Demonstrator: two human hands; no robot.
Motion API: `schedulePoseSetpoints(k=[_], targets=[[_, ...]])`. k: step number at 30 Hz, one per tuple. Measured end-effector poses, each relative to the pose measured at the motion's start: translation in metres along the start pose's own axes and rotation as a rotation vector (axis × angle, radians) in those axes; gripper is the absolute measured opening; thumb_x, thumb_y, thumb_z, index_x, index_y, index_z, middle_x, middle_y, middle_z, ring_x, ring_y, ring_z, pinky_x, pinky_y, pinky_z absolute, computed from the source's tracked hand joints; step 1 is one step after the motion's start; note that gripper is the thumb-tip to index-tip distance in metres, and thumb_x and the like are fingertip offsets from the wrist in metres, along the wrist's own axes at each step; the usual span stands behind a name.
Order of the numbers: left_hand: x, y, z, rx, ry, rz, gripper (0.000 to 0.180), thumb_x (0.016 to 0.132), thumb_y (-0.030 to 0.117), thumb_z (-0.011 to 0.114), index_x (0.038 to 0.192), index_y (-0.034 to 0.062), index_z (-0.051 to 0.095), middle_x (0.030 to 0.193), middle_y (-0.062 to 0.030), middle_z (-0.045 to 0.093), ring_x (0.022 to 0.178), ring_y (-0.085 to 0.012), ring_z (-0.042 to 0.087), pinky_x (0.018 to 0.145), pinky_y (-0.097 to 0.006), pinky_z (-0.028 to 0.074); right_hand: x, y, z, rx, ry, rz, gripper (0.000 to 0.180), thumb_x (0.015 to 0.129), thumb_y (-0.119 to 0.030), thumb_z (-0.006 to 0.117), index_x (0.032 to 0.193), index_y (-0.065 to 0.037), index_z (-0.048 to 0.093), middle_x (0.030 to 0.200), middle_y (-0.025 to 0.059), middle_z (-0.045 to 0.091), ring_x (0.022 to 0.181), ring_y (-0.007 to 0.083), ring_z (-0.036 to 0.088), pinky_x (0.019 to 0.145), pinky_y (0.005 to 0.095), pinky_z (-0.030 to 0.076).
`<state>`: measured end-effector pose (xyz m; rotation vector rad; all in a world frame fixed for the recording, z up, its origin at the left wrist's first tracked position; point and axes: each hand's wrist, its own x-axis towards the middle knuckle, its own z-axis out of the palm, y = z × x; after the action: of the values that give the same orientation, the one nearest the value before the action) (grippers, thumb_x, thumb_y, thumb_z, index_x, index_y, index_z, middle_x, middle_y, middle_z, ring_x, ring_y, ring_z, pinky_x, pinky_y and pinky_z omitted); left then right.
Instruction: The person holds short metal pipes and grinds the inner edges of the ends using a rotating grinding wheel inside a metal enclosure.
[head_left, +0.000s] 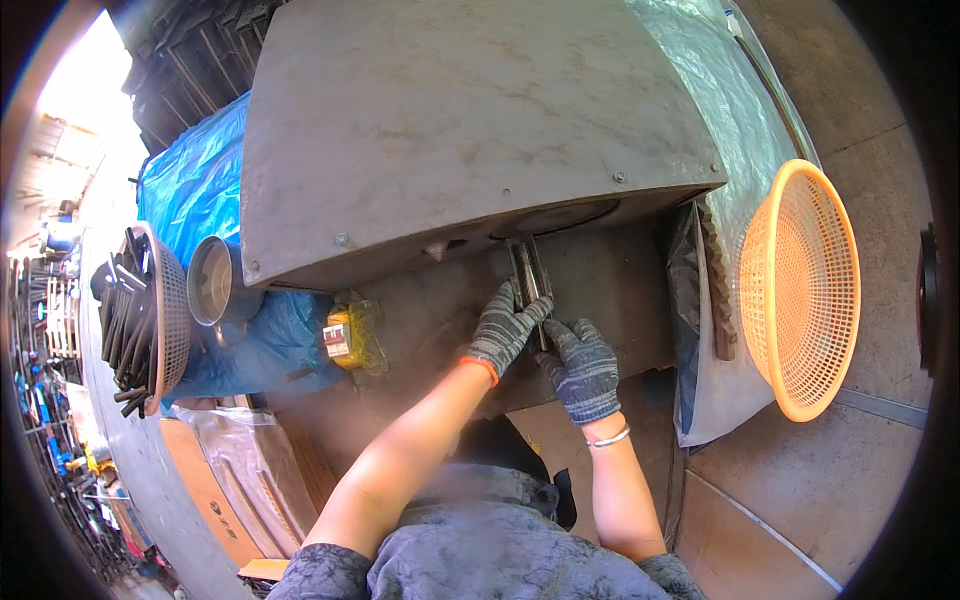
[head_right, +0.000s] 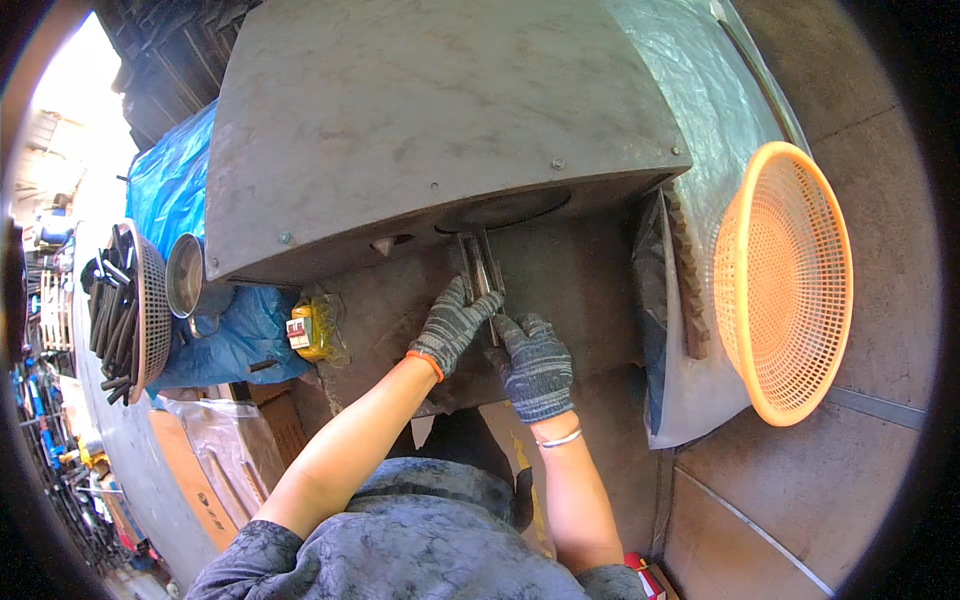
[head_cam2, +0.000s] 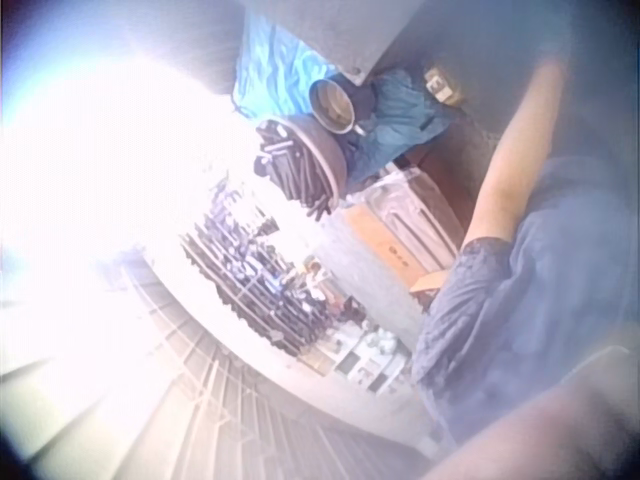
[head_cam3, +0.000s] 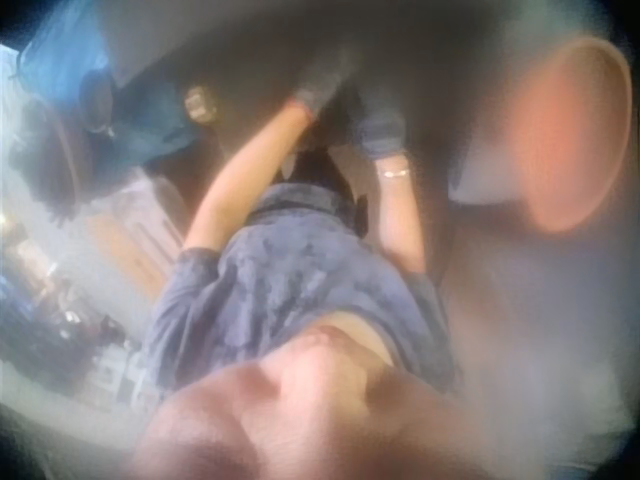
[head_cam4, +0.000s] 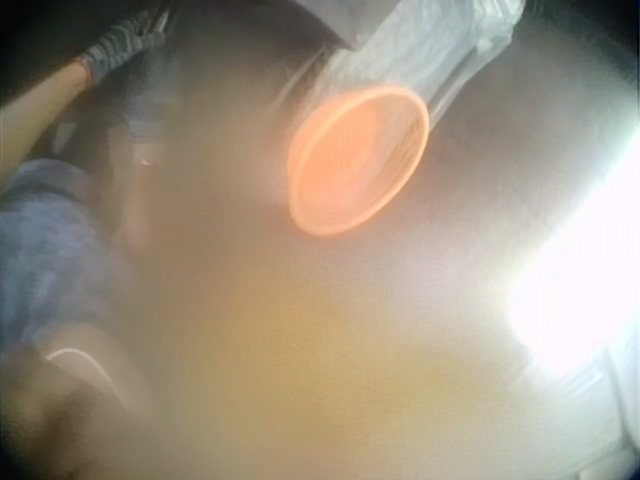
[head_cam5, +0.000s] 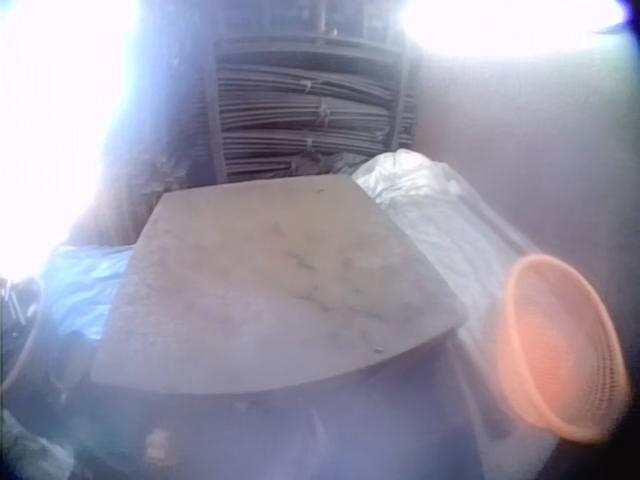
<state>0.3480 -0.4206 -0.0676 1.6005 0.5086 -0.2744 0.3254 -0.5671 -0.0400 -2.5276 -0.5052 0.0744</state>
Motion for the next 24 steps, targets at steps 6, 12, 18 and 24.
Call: schedulePoseSetpoints(k=[6,12,18,24], targets=[[0.009,-0.024,0.002,-0.115,-0.092,0.125,0.037,0.084,0.010,0.070,0.118,0.0031,0.058,0.107,-0.0072,0.066,0.098,-0.0152,0.061,0.087,-0.031,0.048,-0.002,0.014,0.017,-0.038,0.172,-0.156,0.021,0.076,-0.007,0.067,0.097,-0.012,0.070,0.085,0.0104,0.064,0.079,0.0298,0.062,0.067,0.0400,0.051],[0.010,-0.023,-0.001,-0.190,-0.135,0.066,0.037,0.086,0.013,0.068,0.120,0.0040,0.057,0.112,-0.0075,0.063,0.102,-0.0164,0.057,0.092,-0.031,0.045,-0.001,0.019,0.028,-0.047,0.274,-0.183,0.033,0.064,-0.005,0.071,0.096,-0.009,0.069,0.084,0.0098,0.061,0.077,0.0304,0.059,0.068,0.0411,0.049],[0.010,-0.024,0.001,-0.205,-0.082,0.091,0.034,0.084,0.011,0.070,0.116,0.0039,0.060,0.105,-0.0067,0.067,0.094,-0.0152,0.060,0.084,-0.031,0.049,0.004,0.018,0.038,-0.025,0.406,-0.229,0.023,0.067,-0.007,0.070,0.089,-0.012,0.068,0.078,0.0083,0.059,0.072,0.0281,0.057,0.062,0.0414,0.045],[0.009,-0.022,0.000,-0.213,-0.131,0.037,0.035,0.087,0.009,0.066,0.120,0.0042,0.057,0.114,-0.0051,0.063,0.102,-0.0143,0.057,0.092,-0.030,0.045,0.005,0.019,0.040,-0.031,0.410,-0.212,0.021,0.068,-0.010,0.070,0.088,-0.012,0.066,0.079,0.0081,0.059,0.074,0.0287,0.057,0.065,0.0425,0.043]])
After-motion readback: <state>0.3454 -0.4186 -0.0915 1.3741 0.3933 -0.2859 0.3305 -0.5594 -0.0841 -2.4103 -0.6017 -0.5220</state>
